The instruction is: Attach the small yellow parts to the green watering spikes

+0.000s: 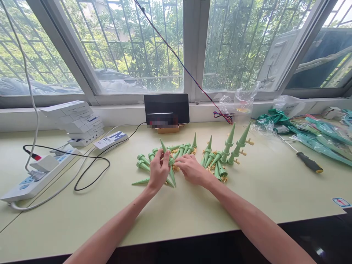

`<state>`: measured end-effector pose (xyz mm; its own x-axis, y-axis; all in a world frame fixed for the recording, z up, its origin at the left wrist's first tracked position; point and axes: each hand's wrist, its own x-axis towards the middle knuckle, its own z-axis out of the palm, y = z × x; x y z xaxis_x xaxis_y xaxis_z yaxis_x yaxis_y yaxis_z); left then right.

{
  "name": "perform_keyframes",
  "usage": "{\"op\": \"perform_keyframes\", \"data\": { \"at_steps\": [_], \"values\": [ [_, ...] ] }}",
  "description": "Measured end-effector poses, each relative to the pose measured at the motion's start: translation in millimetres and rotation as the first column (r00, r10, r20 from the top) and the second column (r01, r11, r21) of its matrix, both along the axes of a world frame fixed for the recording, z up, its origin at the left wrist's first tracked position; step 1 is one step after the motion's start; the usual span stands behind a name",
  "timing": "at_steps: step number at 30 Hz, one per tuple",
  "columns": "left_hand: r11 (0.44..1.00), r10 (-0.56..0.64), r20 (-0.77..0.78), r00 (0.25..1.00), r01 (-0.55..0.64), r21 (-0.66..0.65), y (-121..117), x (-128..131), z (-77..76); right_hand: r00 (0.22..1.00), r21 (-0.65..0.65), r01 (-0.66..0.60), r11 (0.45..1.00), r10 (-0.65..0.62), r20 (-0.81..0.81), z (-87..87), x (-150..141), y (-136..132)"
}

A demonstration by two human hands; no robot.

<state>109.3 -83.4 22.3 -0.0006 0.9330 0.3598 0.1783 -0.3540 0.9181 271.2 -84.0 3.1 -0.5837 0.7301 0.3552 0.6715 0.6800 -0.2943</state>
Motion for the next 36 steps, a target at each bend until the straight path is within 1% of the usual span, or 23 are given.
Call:
{"op": "perform_keyframes", "data": {
  "at_steps": [8, 17, 28, 36],
  "values": [
    [1.0, -0.008, -0.014, 1.0, 0.008, -0.011, -0.1, 0.8, -2.8, 0.996, 0.004, 0.039, 0.999, -0.039, 0.086, -0.7, 0.6, 0.7],
    [1.0, -0.008, -0.015, 1.0, 0.008, -0.017, -1.7, 1.8, -0.8, 0.977, 0.007, 0.125, 0.992, -0.124, 0.175, 1.1, 2.3, 0.9],
    [1.0, -0.017, -0.031, 0.999, 0.016, -0.024, -2.3, 1.9, -1.6, 0.966, 0.022, 0.21, 0.977, -0.211, 0.15, -3.5, 2.6, 5.1],
    [0.999, -0.024, -0.017, 1.0, 0.023, -0.031, -2.5, 2.3, -2.2, 0.96, 0.03, 0.238, 0.971, -0.24, 0.146, -3.7, 2.1, 4.8]
  ]
}}
